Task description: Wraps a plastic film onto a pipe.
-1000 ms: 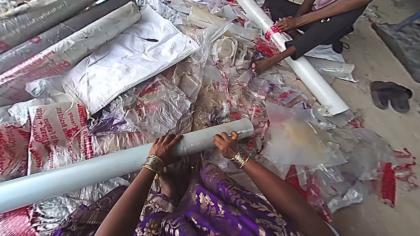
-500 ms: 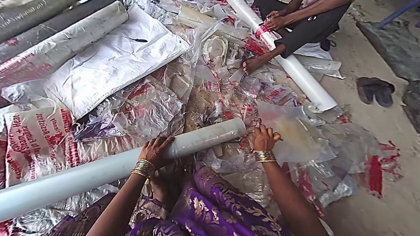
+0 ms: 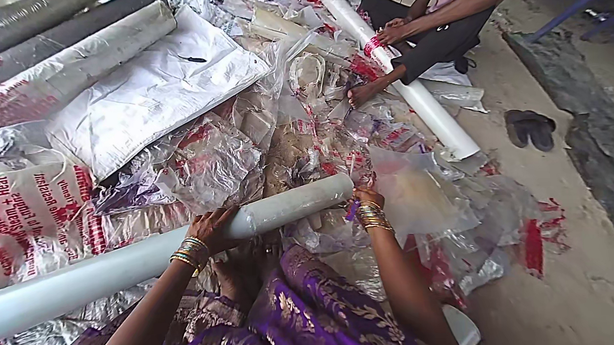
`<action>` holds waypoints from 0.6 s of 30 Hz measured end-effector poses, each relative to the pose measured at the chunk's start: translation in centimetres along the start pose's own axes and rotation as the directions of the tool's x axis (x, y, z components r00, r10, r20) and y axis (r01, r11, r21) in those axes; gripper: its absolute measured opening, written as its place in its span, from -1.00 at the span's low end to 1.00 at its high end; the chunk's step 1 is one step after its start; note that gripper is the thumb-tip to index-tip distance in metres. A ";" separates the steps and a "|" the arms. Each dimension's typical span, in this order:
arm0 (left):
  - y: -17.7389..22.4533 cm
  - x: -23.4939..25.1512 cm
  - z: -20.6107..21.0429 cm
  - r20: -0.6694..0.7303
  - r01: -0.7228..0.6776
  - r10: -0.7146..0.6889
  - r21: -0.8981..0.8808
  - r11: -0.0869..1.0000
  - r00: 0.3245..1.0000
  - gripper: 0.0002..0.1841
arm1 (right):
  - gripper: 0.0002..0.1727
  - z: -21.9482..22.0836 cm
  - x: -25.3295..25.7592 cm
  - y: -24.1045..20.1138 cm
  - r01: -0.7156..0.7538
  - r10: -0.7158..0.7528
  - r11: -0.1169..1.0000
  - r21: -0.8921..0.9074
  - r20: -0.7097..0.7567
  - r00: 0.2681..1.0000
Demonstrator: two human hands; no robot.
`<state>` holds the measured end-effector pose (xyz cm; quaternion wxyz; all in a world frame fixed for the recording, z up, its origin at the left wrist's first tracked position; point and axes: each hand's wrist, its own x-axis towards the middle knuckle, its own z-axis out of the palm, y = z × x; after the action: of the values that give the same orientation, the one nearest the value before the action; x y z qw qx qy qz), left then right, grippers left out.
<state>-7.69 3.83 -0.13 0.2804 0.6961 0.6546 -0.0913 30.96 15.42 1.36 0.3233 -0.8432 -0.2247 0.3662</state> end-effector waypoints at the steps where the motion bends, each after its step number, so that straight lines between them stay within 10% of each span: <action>1: -0.1 -0.1 0.3 -0.023 -0.011 0.011 0.000 1.000 1.000 0.10 | -0.82 0.2 -0.4 0.1 -0.010 0.012 0.998 0.058 -0.027 1.000; 13: -0.4 -0.7 0.5 -0.008 0.041 -0.041 0.026 0.999 0.999 0.13 | -0.87 1.9 -1.2 1.2 -0.039 0.069 0.946 0.322 -0.082 0.994; 18: -0.7 -0.5 0.1 0.051 0.034 -0.034 0.007 0.999 0.998 0.12 | -0.84 2.0 -1.9 0.3 0.017 -0.005 0.991 0.130 -0.099 0.995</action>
<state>-8.38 3.32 -0.09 0.2934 0.6832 0.6586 -0.1157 28.22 14.80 1.01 0.3903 -0.8360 -0.1888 0.3363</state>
